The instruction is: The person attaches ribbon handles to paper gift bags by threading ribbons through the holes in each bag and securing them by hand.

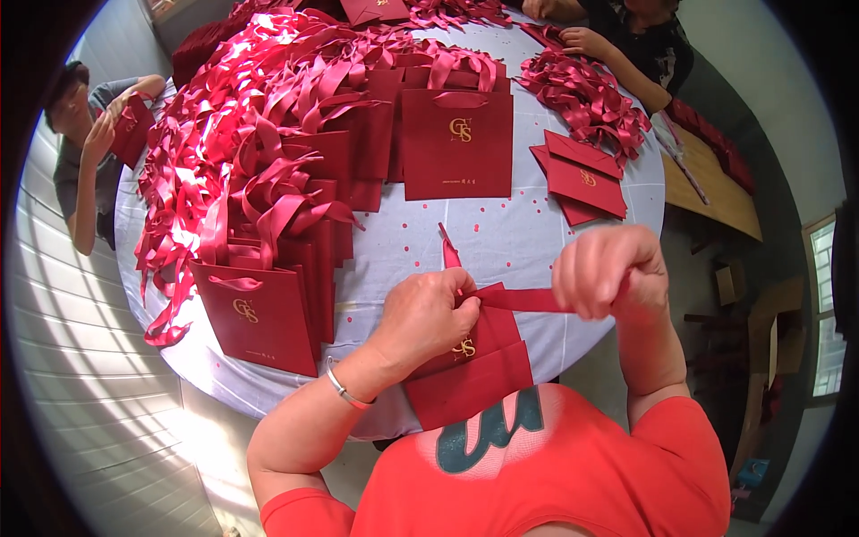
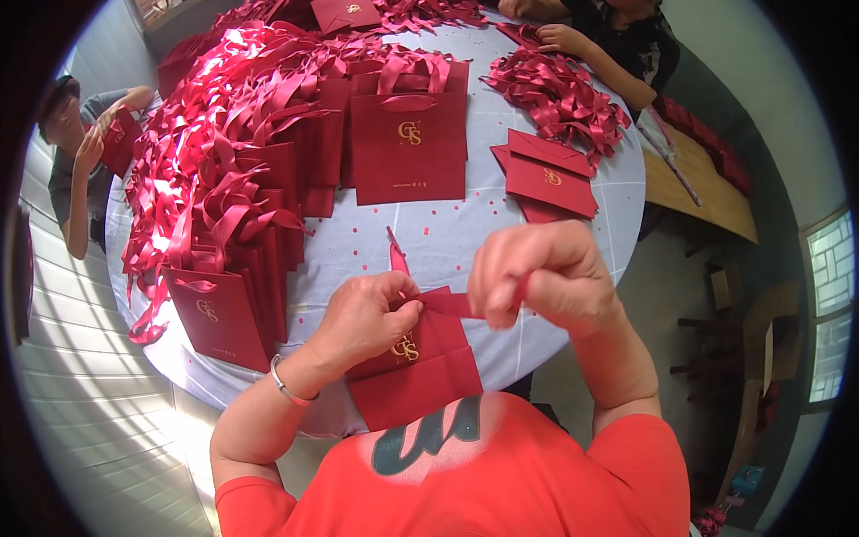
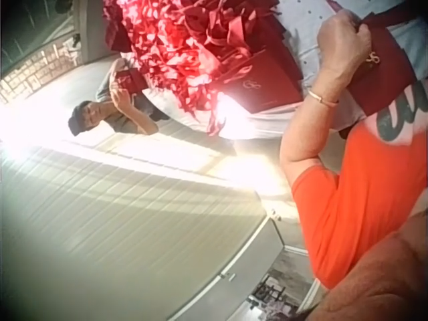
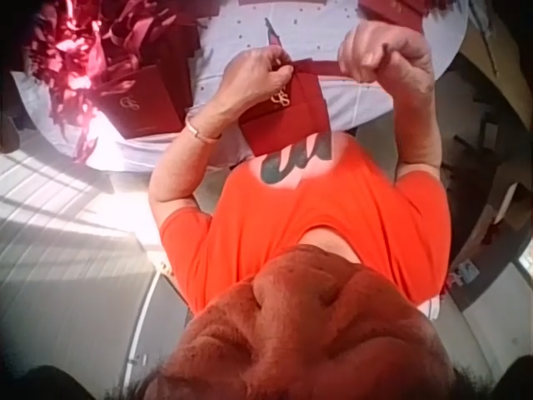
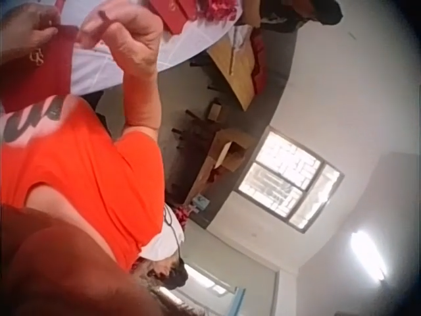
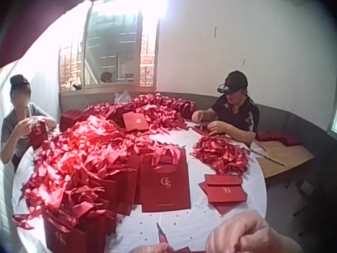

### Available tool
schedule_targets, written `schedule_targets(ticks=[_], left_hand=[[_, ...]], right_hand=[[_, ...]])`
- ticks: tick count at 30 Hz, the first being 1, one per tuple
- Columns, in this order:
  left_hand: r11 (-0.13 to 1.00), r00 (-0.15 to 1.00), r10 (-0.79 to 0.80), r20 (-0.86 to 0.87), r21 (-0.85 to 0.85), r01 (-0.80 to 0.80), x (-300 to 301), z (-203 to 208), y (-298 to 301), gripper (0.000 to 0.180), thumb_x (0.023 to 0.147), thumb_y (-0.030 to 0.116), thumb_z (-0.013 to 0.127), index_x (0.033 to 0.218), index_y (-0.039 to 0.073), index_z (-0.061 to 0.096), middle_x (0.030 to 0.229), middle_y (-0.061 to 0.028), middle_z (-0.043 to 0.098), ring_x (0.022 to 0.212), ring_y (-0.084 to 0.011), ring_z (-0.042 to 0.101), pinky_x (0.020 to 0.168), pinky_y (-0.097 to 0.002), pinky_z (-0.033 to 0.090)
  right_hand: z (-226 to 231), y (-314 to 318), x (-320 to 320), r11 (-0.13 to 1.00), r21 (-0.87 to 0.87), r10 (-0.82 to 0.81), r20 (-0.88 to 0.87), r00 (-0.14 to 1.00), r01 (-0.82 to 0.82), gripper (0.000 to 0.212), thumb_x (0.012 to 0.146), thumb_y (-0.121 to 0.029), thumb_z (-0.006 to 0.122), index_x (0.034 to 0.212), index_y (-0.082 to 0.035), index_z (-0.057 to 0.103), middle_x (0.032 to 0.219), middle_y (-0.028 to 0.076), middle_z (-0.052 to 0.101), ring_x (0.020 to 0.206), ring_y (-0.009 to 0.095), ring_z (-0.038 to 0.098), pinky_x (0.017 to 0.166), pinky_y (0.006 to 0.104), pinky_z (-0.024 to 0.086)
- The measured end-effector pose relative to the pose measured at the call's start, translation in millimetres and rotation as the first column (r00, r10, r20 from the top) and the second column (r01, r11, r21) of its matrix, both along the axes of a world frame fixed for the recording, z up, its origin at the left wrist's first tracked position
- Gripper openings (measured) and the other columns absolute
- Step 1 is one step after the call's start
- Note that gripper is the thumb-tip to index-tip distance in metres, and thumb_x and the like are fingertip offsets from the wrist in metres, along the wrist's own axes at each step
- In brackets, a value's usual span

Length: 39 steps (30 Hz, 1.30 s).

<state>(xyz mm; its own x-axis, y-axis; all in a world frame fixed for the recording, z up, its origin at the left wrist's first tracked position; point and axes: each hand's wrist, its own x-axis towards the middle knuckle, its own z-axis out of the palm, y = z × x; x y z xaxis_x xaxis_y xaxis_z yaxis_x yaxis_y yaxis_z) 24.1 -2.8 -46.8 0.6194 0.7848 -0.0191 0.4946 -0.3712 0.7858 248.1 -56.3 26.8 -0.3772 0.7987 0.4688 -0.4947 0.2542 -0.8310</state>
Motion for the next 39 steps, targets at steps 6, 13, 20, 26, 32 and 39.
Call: schedule_targets(ticks=[6,13,20,26,32,39], left_hand=[[0.987,0.984,-0.02,0.179,-0.156,0.048,-11,-4,6,0.017,0.085,0.001,0.059,0.1,-0.003,0.066,0.08,-0.011,0.07,0.073,-0.0159,0.068,0.069,-0.0303,0.054],[0.868,0.931,0.005,0.366,-0.464,0.178,-16,-9,17,0.033,0.083,-0.013,0.048,0.115,-0.006,0.053,0.101,-0.0081,0.063,0.097,-0.014,0.064,0.084,-0.0248,0.052],[0.944,0.973,-0.097,0.211,-0.291,0.158,-29,23,24,0.02,0.083,-0.006,0.06,0.102,-0.003,0.062,0.088,-0.0095,0.071,0.084,-0.0126,0.068,0.077,-0.027,0.054],[0.947,0.972,-0.231,0.042,-0.221,0.235,-48,36,39,0.016,0.08,-0.001,0.068,0.096,0.0,0.069,0.078,-0.0089,0.071,0.074,-0.0142,0.069,0.069,-0.0288,0.054],[0.849,0.966,-0.257,0.001,-0.477,0.226,-53,38,43,0.016,0.086,0.001,0.062,0.101,-0.002,0.068,0.073,-0.0086,0.069,0.058,-0.0126,0.066,0.057,-0.028,0.051],[0.842,0.962,-0.272,-0.004,-0.485,0.236,-50,28,44,0.015,0.089,0.002,0.055,0.098,-0.003,0.067,0.068,-0.0068,0.066,0.056,-0.012,0.064,0.055,-0.0282,0.05]], right_hand=[[6,1,-25,0.885,0.349,-0.465,0.684,0.562,0.308,0.016,0.085,0.004,0.069,0.101,0.003,0.071,0.08,0.009,0.066,0.065,0.014,0.06,0.056,0.0267,0.046],[-45,4,-36,0.839,0.397,-0.542,0.672,0.505,0.372,0.016,0.083,0.002,0.073,0.098,-0.003,0.073,0.09,0.01,0.068,0.074,0.023,0.067,0.064,0.0308,0.054],[-52,3,-40,0.869,0.351,-0.486,0.741,0.463,0.349,0.013,0.084,0.001,0.071,0.097,-0.001,0.071,0.09,0.012,0.068,0.077,0.025,0.069,0.065,0.0315,0.055],[-53,2,-36,0.887,0.319,-0.45,0.76,0.469,0.335,0.012,0.084,0.002,0.069,0.095,0.0,0.071,0.088,0.012,0.068,0.073,0.024,0.067,0.063,0.0312,0.053],[-53,3,-34,0.885,0.297,-0.441,0.781,0.442,0.358,0.011,0.083,0.003,0.069,0.094,0.001,0.071,0.086,0.012,0.067,0.072,0.021,0.066,0.063,0.0299,0.053],[-51,5,-50,0.783,0.487,-0.619,0.679,0.396,0.388,0.015,0.079,0.003,0.072,0.094,-0.001,0.071,0.086,0.011,0.068,0.073,0.024,0.066,0.064,0.0329,0.052]])
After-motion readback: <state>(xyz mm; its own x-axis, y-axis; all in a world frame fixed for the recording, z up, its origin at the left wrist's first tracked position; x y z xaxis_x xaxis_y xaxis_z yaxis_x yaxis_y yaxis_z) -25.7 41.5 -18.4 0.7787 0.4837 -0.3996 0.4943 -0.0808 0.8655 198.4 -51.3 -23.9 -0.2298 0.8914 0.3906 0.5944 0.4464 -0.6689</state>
